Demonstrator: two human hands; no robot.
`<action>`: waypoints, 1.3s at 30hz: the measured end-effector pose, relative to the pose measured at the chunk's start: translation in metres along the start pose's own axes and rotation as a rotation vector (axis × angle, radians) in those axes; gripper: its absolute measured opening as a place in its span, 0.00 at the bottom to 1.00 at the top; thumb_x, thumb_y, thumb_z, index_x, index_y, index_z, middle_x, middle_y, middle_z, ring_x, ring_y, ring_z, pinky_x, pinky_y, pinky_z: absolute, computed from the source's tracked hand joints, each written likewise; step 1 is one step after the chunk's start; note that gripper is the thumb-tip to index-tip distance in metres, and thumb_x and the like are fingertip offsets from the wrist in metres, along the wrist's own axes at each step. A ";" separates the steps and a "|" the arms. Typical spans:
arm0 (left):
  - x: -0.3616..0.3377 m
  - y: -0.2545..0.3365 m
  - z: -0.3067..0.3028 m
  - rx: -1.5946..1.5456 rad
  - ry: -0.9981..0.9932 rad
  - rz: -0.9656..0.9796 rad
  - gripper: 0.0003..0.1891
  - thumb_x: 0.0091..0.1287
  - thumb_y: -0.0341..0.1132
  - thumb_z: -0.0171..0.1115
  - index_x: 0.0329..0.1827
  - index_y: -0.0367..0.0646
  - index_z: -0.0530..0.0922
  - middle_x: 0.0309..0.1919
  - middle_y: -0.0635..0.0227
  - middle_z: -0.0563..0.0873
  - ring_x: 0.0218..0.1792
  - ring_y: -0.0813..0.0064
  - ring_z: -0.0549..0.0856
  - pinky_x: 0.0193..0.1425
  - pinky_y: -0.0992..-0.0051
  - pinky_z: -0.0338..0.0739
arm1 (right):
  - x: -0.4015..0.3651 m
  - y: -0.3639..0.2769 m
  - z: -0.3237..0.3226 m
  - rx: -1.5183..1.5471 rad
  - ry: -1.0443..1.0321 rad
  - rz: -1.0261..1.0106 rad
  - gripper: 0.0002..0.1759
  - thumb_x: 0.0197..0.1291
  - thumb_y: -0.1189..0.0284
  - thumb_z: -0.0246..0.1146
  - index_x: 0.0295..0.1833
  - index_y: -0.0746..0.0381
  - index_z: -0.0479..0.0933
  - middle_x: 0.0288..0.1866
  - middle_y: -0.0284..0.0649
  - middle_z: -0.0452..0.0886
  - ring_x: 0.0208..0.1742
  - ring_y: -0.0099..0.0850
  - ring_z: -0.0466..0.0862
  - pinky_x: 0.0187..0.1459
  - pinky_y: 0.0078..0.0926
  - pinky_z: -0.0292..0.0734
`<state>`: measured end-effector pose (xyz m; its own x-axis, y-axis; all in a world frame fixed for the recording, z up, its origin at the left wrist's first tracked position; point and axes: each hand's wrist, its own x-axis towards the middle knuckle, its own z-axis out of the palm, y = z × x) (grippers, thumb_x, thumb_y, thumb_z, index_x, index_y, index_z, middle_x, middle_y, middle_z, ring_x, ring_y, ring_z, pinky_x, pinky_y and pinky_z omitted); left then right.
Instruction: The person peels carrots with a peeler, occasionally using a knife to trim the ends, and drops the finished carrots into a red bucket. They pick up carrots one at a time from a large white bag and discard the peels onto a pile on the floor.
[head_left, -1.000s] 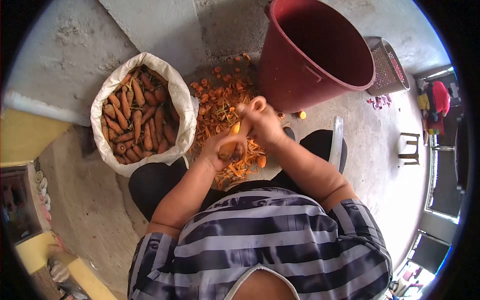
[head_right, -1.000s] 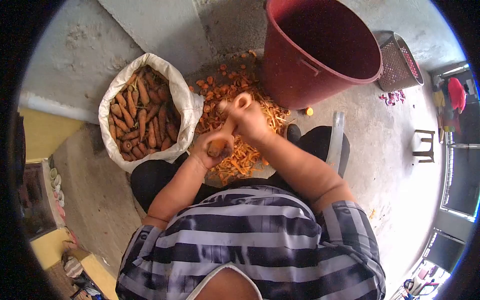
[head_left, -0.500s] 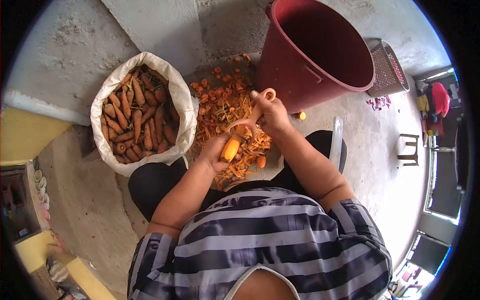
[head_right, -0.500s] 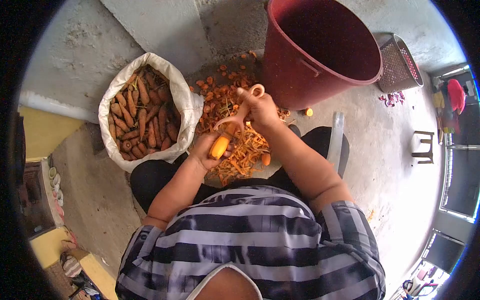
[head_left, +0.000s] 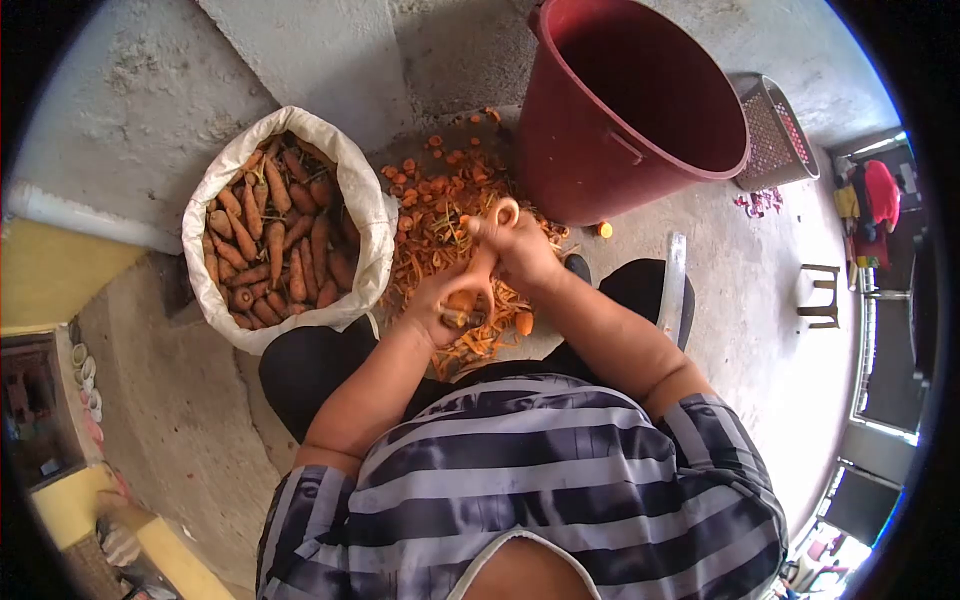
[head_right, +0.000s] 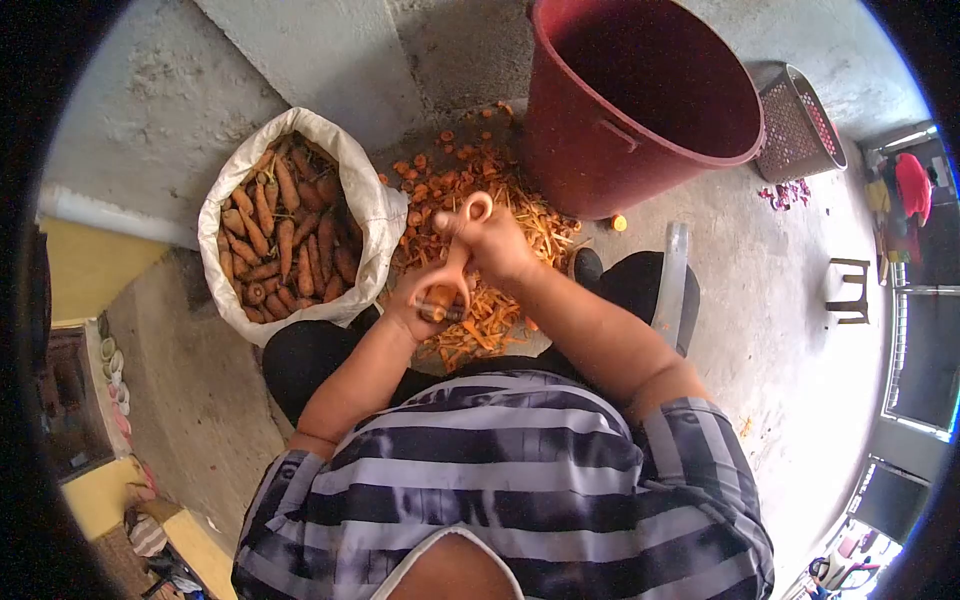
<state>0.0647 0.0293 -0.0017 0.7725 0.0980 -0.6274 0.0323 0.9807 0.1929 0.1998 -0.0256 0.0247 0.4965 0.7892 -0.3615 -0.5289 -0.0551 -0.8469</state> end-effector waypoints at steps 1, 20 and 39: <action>0.001 0.000 -0.010 -0.015 -0.116 -0.048 0.14 0.69 0.44 0.42 0.46 0.46 0.71 0.28 0.67 0.74 0.25 0.75 0.73 0.24 0.80 0.68 | 0.008 0.001 -0.003 -0.018 0.015 -0.014 0.19 0.48 0.62 0.69 0.34 0.63 0.70 0.25 0.36 0.73 0.24 0.27 0.74 0.21 0.26 0.70; 0.002 -0.004 -0.019 -0.037 -0.296 -0.078 0.17 0.70 0.49 0.42 0.46 0.45 0.70 0.31 0.67 0.74 0.25 0.76 0.73 0.26 0.78 0.70 | 0.066 -0.010 -0.053 -0.235 0.511 -0.016 0.17 0.49 0.64 0.69 0.34 0.64 0.71 0.24 0.40 0.73 0.21 0.29 0.72 0.22 0.29 0.66; -0.008 -0.002 0.001 0.191 -0.244 0.008 0.17 0.65 0.41 0.55 0.49 0.39 0.72 0.36 0.65 0.79 0.35 0.74 0.81 0.31 0.74 0.81 | -0.132 -0.059 -0.075 -1.562 0.047 -0.448 0.20 0.46 0.63 0.67 0.41 0.64 0.74 0.47 0.47 0.76 0.47 0.42 0.78 0.45 0.35 0.75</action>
<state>0.0590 0.0266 0.0034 0.9017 0.0390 -0.4306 0.1269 0.9282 0.3499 0.2172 -0.1721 0.0935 0.4449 0.8953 0.0238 0.8167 -0.3946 -0.4211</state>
